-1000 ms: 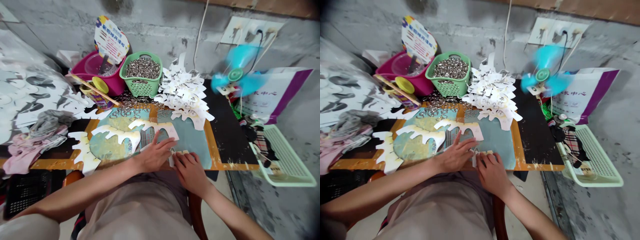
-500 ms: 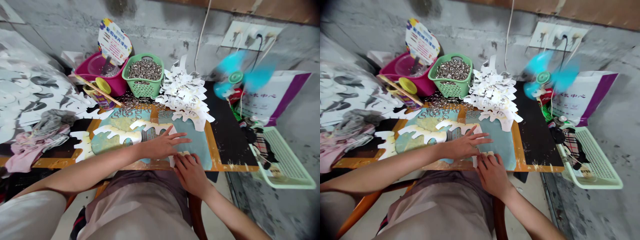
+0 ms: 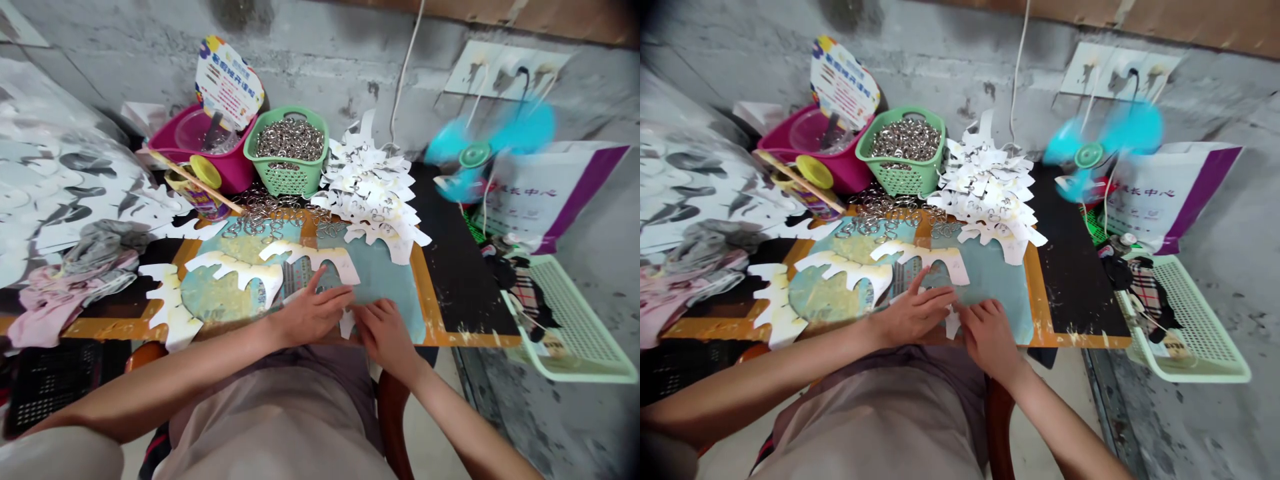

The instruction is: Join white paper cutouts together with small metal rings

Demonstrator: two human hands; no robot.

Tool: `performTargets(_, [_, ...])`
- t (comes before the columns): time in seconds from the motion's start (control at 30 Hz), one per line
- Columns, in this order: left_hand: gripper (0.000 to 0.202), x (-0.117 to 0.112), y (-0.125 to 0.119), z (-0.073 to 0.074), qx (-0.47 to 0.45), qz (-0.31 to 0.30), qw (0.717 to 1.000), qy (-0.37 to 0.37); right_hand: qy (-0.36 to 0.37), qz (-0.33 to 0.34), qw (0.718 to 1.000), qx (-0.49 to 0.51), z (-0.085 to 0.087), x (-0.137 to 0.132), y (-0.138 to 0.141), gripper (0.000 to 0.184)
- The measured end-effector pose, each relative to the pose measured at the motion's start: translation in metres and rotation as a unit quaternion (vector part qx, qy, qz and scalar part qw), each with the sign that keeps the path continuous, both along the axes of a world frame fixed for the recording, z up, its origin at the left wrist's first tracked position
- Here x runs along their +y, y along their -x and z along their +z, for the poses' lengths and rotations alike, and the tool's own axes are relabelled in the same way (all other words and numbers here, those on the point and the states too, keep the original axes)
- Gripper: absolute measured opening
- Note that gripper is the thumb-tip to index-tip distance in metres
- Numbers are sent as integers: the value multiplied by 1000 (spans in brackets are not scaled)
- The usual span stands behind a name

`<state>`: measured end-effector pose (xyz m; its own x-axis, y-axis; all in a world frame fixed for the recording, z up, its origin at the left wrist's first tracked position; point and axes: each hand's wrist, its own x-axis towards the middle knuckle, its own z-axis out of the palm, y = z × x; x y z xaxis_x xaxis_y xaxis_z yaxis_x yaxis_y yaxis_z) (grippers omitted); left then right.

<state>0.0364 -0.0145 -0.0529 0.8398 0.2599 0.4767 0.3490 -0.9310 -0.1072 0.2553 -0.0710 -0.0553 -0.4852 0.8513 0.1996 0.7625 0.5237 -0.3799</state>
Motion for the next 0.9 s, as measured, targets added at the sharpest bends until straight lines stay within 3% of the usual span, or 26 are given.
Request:
performTargets(0.13, [18,-4,-1,-2,-16,54,998,24,12,24,999,-35,3,15,2,42])
performTargets(0.3, [17,-9,-3,-6,-36,85,995,46,6,29,993,-110,7,13,2,49])
performTargets(0.6, [17,-17,-4,-7,-18,104,994,37,-3,-13,996,-88,-1,2,9,44])
performTargets(0.7, [16,-16,-3,-7,10,90,995,33,9,-18,999,-26,-5,4,1,42])
performTargets(0.77, [17,-15,-1,-5,19,79,996,38,44,-32,996,77,-5,7,-9,41])
performTargets(0.83, [19,-14,0,-4,22,72,996,47,62,-96,974,194,-2,7,-20,40])
performTargets(0.9, [19,-14,1,-3,23,67,996,57,20,-193,943,270,3,5,-26,41])
